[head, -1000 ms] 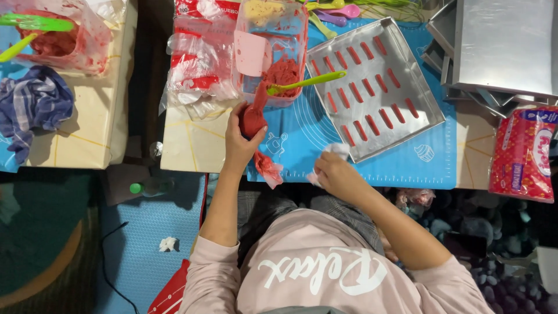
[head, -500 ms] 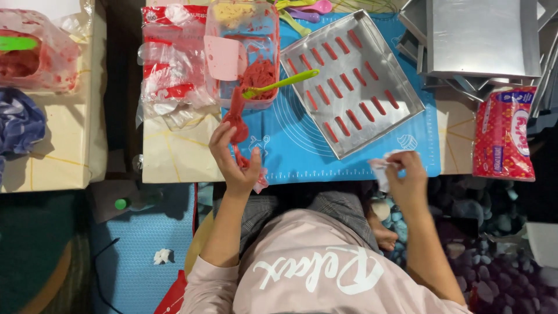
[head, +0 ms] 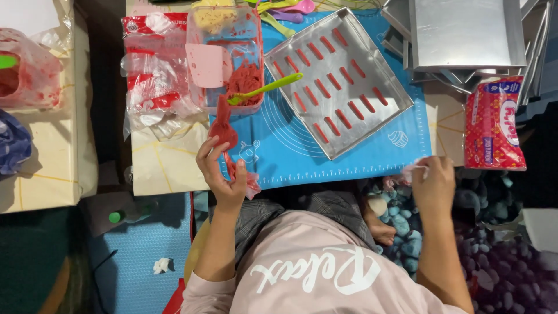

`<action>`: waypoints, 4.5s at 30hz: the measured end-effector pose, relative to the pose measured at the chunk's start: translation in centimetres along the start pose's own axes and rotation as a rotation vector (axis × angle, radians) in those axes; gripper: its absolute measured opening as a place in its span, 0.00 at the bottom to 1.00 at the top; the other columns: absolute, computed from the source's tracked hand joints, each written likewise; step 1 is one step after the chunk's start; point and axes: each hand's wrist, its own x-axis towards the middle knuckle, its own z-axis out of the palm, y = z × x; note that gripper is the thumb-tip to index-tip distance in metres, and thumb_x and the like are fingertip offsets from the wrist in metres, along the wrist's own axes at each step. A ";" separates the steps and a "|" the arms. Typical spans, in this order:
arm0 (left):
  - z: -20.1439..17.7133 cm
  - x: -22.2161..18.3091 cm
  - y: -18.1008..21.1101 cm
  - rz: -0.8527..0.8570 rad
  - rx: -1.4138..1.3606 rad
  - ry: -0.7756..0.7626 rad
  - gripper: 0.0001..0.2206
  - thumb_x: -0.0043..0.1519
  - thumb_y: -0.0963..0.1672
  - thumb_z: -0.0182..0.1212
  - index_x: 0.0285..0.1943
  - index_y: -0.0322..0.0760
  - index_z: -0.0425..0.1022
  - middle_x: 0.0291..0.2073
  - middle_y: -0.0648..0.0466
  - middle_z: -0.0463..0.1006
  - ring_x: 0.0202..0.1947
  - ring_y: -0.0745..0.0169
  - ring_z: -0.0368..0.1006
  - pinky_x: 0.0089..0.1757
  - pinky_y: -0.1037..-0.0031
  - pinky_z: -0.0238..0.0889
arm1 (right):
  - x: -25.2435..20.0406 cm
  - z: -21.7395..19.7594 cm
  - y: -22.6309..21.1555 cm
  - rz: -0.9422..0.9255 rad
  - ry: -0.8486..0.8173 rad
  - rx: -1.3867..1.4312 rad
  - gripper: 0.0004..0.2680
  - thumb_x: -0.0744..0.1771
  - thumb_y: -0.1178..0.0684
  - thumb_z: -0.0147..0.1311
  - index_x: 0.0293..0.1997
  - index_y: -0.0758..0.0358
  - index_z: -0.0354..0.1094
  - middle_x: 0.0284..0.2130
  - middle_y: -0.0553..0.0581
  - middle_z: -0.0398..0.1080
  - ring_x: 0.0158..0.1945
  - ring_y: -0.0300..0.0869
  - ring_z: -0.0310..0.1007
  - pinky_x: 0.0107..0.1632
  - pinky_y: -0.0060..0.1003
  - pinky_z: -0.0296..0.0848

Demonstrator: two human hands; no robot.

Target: Piping red batter into strips on a baking tray and cleaning the tray surface

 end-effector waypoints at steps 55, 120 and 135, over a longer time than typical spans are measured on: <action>8.9 -10.4 -0.2 -0.446 -0.300 -0.766 0.08 0.67 0.43 0.55 0.39 0.29 0.73 0.25 0.36 0.75 0.29 0.37 0.75 0.32 0.61 0.67 | -1.3 5.1 -15.6 0.226 -0.591 1.580 0.39 0.60 0.22 0.54 0.66 0.71 0.61 0.53 0.67 0.74 0.50 0.46 0.78 0.51 0.44 0.78; 7.3 -6.4 3.4 -0.534 -0.458 -0.558 0.13 0.52 0.31 0.57 0.37 0.36 0.82 0.33 0.46 0.74 0.38 0.48 0.74 0.46 0.61 0.69 | -0.3 7.0 -12.1 -0.153 -0.403 1.076 0.11 0.62 0.47 0.69 0.37 0.62 0.75 0.35 0.57 0.77 0.38 0.43 0.71 0.45 0.37 0.68; 6.8 -1.7 0.4 -0.014 0.187 -0.533 0.12 0.62 0.45 0.59 0.43 0.29 0.67 0.39 0.46 0.65 0.41 0.48 0.62 0.39 0.63 0.62 | 19.8 -1.9 5.1 -0.288 0.293 0.111 0.10 0.73 0.71 0.55 0.62 0.79 0.71 0.57 0.72 0.66 0.46 0.57 0.72 0.42 0.44 0.75</action>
